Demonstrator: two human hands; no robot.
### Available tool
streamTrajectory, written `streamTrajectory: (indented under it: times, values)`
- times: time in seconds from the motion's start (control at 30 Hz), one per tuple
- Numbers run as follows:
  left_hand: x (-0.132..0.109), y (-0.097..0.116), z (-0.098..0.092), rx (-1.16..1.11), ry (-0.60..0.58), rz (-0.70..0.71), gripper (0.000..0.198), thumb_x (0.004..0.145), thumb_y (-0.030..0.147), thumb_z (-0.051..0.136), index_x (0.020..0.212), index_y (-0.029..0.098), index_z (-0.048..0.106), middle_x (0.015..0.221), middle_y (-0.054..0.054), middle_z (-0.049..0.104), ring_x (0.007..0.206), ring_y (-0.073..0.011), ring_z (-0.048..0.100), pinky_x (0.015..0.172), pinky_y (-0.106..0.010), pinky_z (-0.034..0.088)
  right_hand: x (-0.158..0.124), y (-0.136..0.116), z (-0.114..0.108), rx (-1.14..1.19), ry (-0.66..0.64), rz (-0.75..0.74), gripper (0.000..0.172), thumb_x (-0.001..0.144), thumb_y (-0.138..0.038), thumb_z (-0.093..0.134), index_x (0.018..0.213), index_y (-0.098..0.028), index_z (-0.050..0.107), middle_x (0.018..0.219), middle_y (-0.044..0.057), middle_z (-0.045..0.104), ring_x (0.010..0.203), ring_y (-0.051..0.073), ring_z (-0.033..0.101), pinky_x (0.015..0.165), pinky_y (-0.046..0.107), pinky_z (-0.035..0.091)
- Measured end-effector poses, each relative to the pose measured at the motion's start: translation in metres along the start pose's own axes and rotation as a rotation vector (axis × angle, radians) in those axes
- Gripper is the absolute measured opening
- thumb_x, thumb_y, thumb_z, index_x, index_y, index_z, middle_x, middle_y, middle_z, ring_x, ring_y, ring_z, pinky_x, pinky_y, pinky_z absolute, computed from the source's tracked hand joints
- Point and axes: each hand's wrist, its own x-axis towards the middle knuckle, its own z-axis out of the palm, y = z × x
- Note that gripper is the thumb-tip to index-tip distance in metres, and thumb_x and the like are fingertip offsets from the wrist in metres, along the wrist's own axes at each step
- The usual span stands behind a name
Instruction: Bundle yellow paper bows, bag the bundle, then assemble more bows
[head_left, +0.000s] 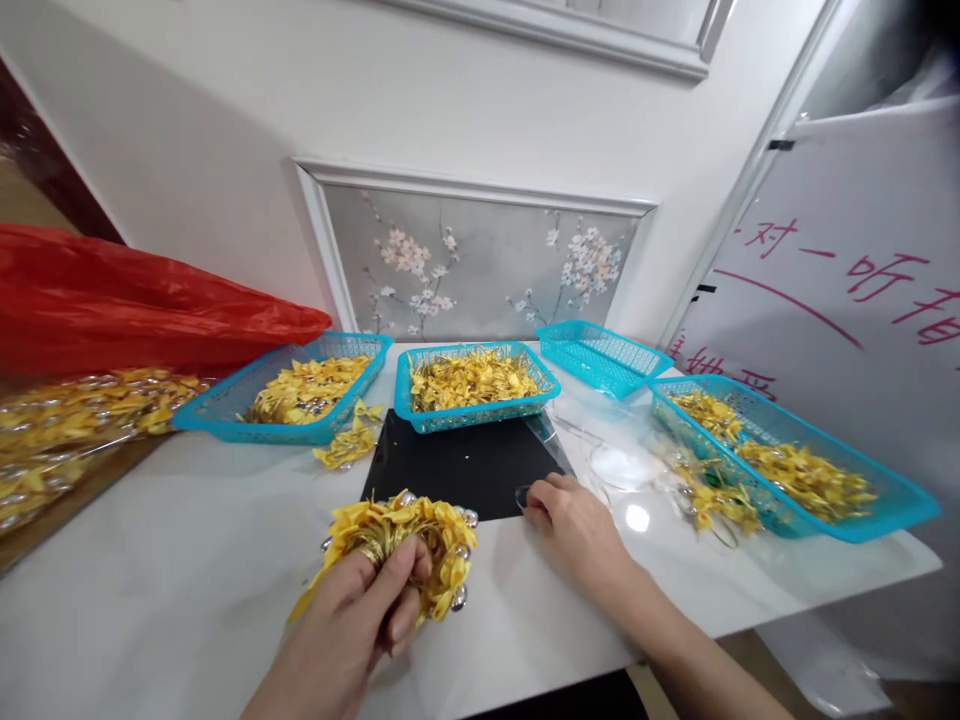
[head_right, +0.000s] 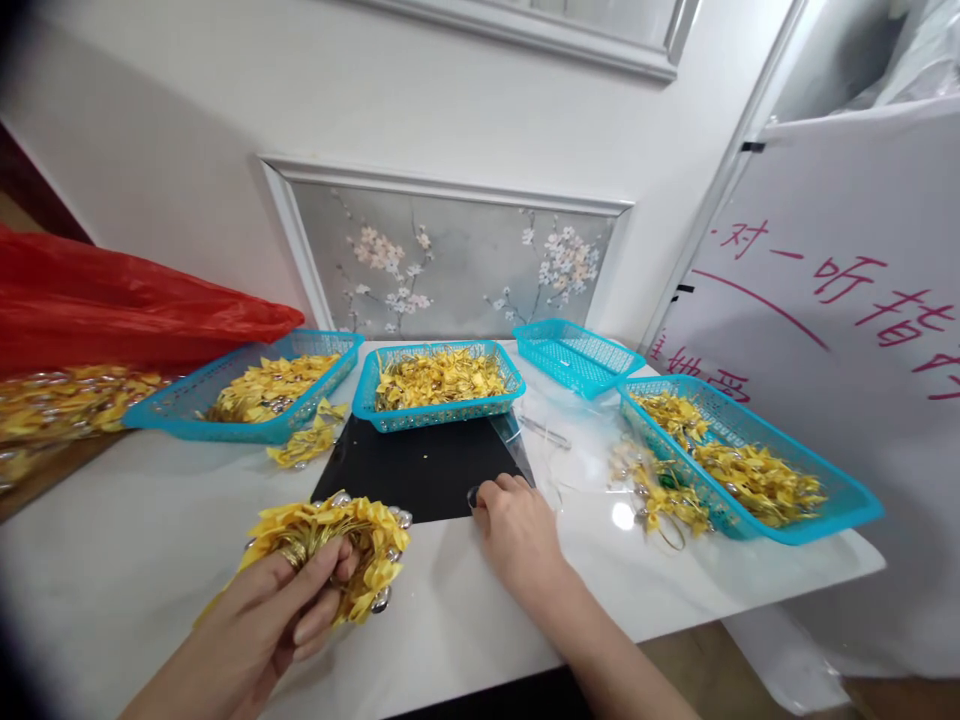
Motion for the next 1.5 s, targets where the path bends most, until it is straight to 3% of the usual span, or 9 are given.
streamTrajectory:
  times: [0.1,0.23,0.37,0.47,0.67,1.07,1.23,1.37,1.5]
  values:
    - [0.0,0.0,0.001,0.0,-0.017,0.002,0.037,0.074,0.053,0.067,0.067,0.017,0.061,0.048,0.005,0.044,0.051,-0.0107,0.036,0.048,-0.02,0.029,-0.005,0.002,-0.002,0.107,-0.009,-0.036,0.02,0.085,-0.007,0.044,0.074,-0.019,0.055,0.075,0.003,0.062,0.07,0.017,0.059,0.062,0.025,0.041]
    - [0.0,-0.005,0.006,0.01,-0.078,-0.013,0.038,0.078,0.054,0.062,0.069,0.016,0.059,0.045,0.005,0.045,0.047,-0.0092,0.036,0.048,-0.021,0.028,-0.024,-0.001,-0.027,0.273,-0.028,-0.103,0.019,0.095,-0.019,0.039,0.078,-0.021,0.048,0.063,-0.003,0.055,0.057,0.012,0.052,0.053,0.021,0.04]
    - [0.002,-0.008,0.011,0.058,-0.155,-0.052,0.038,0.079,0.054,0.059,0.071,0.017,0.057,0.041,0.006,0.044,0.044,-0.0093,0.034,0.046,-0.022,0.024,-0.037,-0.014,-0.057,0.405,-0.098,-0.405,0.017,0.096,-0.021,0.042,0.082,-0.022,0.051,0.077,0.0,0.055,0.068,0.013,0.053,0.062,0.023,0.042]
    - [0.002,-0.007,0.015,0.077,-0.204,-0.061,0.038,0.081,0.053,0.056,0.068,0.017,0.054,0.039,0.006,0.042,0.042,-0.0088,0.032,0.046,-0.023,0.023,-0.038,-0.021,-0.064,0.277,-0.179,-0.616,0.02,0.096,-0.01,0.037,0.088,-0.021,0.052,0.087,0.003,0.057,0.078,0.015,0.054,0.07,0.026,0.044]
    - [0.002,-0.007,0.018,0.068,-0.274,-0.076,0.039,0.081,0.053,0.056,0.063,0.019,0.048,0.038,0.009,0.037,0.04,-0.0072,0.025,0.045,-0.024,0.019,-0.029,-0.02,-0.058,0.081,0.043,-0.886,0.03,0.092,0.001,0.032,0.093,-0.018,0.054,0.086,0.005,0.059,0.075,0.017,0.049,0.072,0.031,0.042]
    - [0.003,-0.006,0.025,0.072,-0.324,-0.12,0.038,0.083,0.053,0.053,0.068,0.019,0.048,0.04,0.008,0.041,0.042,-0.0077,0.028,0.047,-0.025,0.019,-0.015,-0.023,-0.062,-0.221,0.024,-1.016,0.035,0.101,-0.015,0.03,0.08,-0.015,0.058,0.078,0.004,0.057,0.068,0.017,0.044,0.062,0.032,0.032]
    - [0.003,-0.003,0.027,-0.025,-0.438,-0.146,0.039,0.078,0.049,0.064,0.061,0.018,0.047,0.041,0.008,0.038,0.043,-0.007,0.027,0.047,-0.026,0.016,-0.013,-0.022,-0.057,-0.282,0.071,-1.025,0.031,0.099,-0.012,0.034,0.081,-0.015,0.06,0.077,0.004,0.057,0.066,0.018,0.043,0.06,0.033,0.031]
    - [0.006,-0.004,0.029,-0.064,-0.4,-0.169,0.037,0.071,0.04,0.072,0.055,0.018,0.047,0.042,0.005,0.044,0.044,-0.0075,0.034,0.048,-0.026,0.019,-0.014,-0.023,-0.054,-0.285,0.108,-1.007,0.028,0.097,-0.011,0.035,0.086,-0.014,0.061,0.079,0.005,0.057,0.067,0.018,0.046,0.06,0.032,0.035]
    - [0.008,-0.006,0.032,-0.059,-0.373,-0.173,0.036,0.07,0.033,0.067,0.046,0.018,0.045,0.037,0.004,0.041,0.04,-0.0066,0.031,0.046,-0.026,0.019,-0.019,-0.024,-0.054,-0.217,0.095,-0.961,0.031,0.098,-0.009,0.031,0.088,-0.013,0.06,0.08,0.006,0.056,0.067,0.018,0.048,0.059,0.03,0.039]
